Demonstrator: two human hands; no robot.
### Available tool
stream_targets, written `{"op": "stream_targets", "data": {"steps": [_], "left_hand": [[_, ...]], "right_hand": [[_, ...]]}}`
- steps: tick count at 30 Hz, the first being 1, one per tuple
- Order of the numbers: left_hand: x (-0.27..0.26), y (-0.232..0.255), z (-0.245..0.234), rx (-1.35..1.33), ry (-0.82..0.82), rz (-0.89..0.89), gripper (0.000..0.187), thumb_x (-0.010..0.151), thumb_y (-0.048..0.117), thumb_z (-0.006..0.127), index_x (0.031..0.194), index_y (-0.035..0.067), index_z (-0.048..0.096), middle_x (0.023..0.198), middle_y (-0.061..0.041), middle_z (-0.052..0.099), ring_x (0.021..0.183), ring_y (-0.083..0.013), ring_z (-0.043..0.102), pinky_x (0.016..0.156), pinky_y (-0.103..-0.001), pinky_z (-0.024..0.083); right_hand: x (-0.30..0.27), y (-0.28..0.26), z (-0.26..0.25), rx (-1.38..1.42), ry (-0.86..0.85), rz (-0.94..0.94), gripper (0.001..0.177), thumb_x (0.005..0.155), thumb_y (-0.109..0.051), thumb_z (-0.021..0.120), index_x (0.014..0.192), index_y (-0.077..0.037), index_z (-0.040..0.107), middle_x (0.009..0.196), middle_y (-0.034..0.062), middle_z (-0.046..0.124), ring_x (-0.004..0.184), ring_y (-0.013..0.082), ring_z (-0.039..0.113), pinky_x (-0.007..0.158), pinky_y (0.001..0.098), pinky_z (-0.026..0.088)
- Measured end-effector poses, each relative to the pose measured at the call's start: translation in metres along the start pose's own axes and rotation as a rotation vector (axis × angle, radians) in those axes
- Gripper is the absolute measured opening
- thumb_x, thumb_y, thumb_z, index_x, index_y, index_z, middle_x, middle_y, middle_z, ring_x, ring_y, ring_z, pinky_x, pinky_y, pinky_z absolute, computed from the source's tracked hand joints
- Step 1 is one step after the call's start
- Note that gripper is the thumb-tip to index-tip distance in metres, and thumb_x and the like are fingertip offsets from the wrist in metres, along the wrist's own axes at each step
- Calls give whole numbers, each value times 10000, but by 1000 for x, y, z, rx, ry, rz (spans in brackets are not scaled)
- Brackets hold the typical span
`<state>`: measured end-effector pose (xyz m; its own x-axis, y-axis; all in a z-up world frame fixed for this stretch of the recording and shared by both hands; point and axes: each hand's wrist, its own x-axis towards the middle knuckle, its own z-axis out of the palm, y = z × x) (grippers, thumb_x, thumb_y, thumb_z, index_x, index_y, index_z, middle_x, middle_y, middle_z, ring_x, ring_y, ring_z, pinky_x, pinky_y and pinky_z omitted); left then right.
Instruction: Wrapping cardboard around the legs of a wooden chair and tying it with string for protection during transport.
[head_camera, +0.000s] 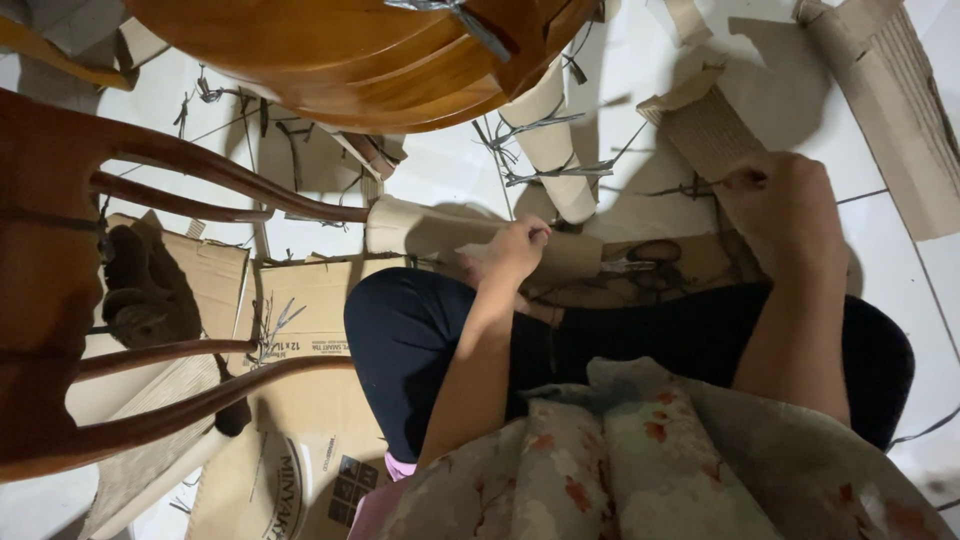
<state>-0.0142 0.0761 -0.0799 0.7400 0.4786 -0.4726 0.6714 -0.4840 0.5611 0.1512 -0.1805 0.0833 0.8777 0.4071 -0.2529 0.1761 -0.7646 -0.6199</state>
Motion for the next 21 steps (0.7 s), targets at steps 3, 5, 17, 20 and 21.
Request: {"op": "stream_targets", "data": {"steps": [3, 5, 17, 20, 21], "left_hand": [[-6, 11, -10, 20, 5, -40, 243, 1000, 243, 460, 1111, 250, 677, 1140, 5, 745, 1004, -277, 698, 758, -440, 545], [0, 4, -3, -17, 49, -15, 236, 1002, 216, 473, 1121, 227, 677, 1107, 12, 754, 995, -252, 710, 774, -425, 563], [16, 4, 2, -167, 200, -8, 372, 1020, 220, 557, 1344, 53, 487, 1301, -221, 630, 1204, -397, 649, 982, -523, 568], [12, 12, 2, -251, 227, -13, 419, 1036, 159, 530, 1413, 8, 428, 1353, -269, 580, 1243, -424, 618, 1019, -549, 540], [12, 13, 2, -278, 240, -15, 440, 1038, 145, 521, 1436, -3, 404, 1379, -286, 555, 1256, -435, 605, 1041, -567, 525]], "right_hand": [[44, 75, 29, -93, 129, -299, 231, 932, 52, 594, 1013, 1, 804, 919, 129, 767, 773, 291, 690, 606, 407, 506], [49, 85, 38, -63, 191, -375, 216, 946, 77, 628, 1044, 4, 806, 946, 158, 733, 779, 288, 668, 634, 388, 501], [97, 69, 123, -98, 511, -614, 58, 987, -17, 832, 1035, -48, 835, 850, 144, 741, 765, 322, 710, 713, 397, 554], [108, 72, 148, -23, 493, -684, 115, 964, 39, 795, 1021, -57, 824, 872, 156, 762, 789, 366, 727, 740, 433, 552], [113, 76, 157, 74, 481, -759, 196, 943, 111, 762, 1005, -69, 809, 874, 163, 762, 790, 392, 723, 754, 446, 552]]}}
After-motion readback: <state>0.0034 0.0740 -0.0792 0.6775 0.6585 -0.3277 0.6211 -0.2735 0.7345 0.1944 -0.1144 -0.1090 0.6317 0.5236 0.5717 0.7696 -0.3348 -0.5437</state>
